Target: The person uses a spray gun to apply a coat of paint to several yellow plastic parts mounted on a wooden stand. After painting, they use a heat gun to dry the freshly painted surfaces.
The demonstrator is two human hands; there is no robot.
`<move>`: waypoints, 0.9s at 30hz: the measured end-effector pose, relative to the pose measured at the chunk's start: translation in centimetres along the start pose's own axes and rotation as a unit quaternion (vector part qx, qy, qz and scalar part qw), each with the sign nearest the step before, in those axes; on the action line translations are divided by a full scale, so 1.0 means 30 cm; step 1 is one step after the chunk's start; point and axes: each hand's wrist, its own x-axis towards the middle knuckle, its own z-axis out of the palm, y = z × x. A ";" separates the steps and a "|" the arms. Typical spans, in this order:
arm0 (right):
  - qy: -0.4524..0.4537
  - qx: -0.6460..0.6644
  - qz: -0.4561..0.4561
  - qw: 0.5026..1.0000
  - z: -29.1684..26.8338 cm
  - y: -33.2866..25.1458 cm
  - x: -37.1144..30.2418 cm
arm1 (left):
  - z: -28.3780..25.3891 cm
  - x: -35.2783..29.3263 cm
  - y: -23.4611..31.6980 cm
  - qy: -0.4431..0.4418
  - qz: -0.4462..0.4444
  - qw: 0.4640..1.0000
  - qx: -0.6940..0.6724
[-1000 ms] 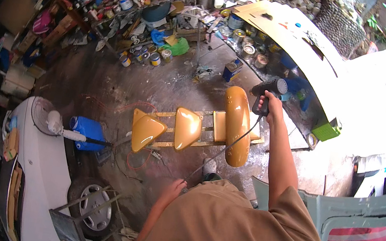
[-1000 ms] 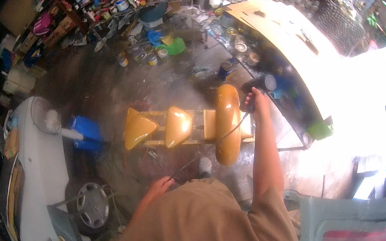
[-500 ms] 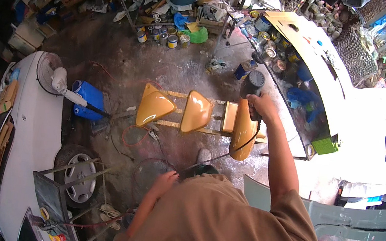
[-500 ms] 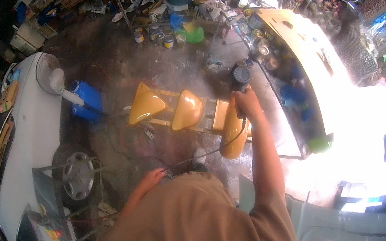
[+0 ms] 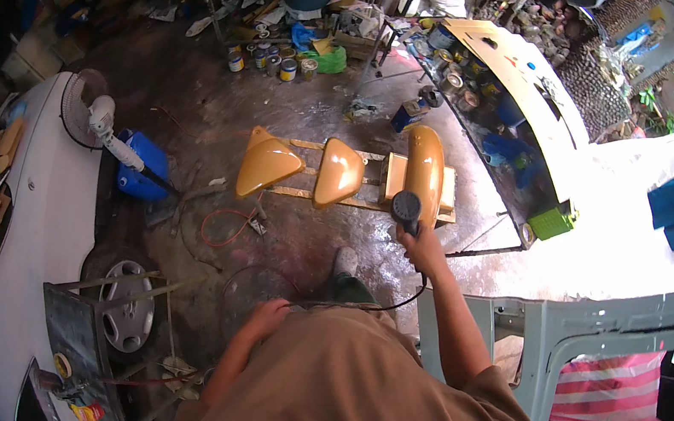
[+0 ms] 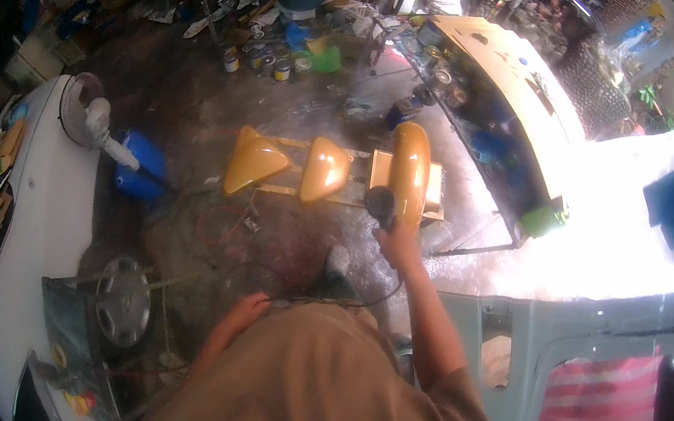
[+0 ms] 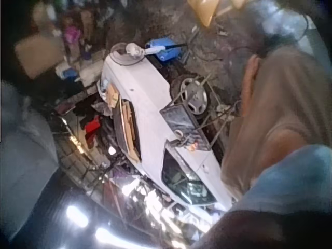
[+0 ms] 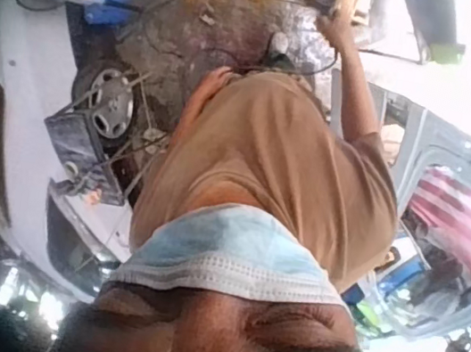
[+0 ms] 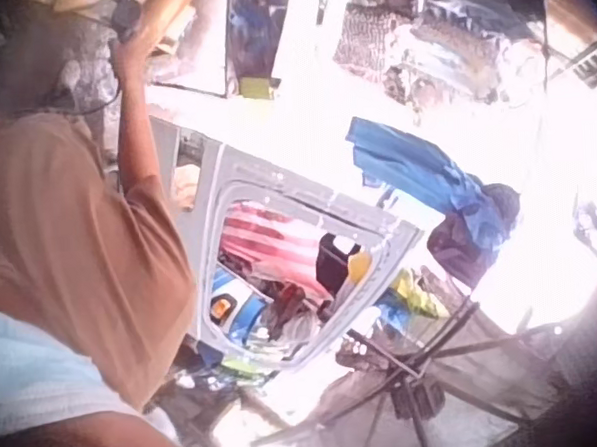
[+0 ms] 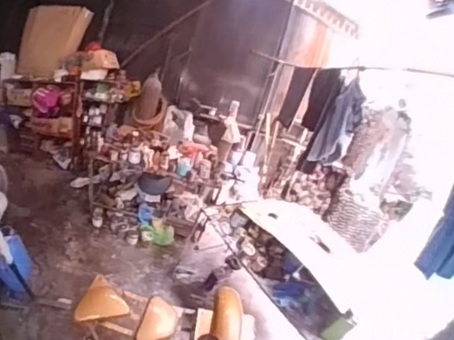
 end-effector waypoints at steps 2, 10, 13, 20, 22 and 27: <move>-0.013 0.063 0.026 0.998 0.024 -0.001 -0.111 | 0.000 -0.021 -0.044 -0.011 0.006 1.000 0.011; 0.076 0.391 0.207 0.894 0.013 0.174 -0.404 | -0.035 -0.053 -0.093 -0.040 -0.008 0.997 0.058; 0.135 0.478 0.237 0.835 -0.036 0.245 -0.469 | -0.052 -0.055 -0.032 -0.034 -0.003 0.996 0.079; 0.213 0.669 0.244 0.669 -0.087 0.477 -0.402 | -0.052 0.030 0.010 -0.052 0.011 0.998 0.030; 0.218 0.695 0.257 0.636 -0.121 0.501 -0.349 | -0.044 0.057 0.037 -0.059 -0.020 0.998 0.031; 0.192 0.724 0.251 0.613 -0.246 0.493 -0.182 | -0.040 0.117 0.200 -0.079 -0.016 0.996 0.025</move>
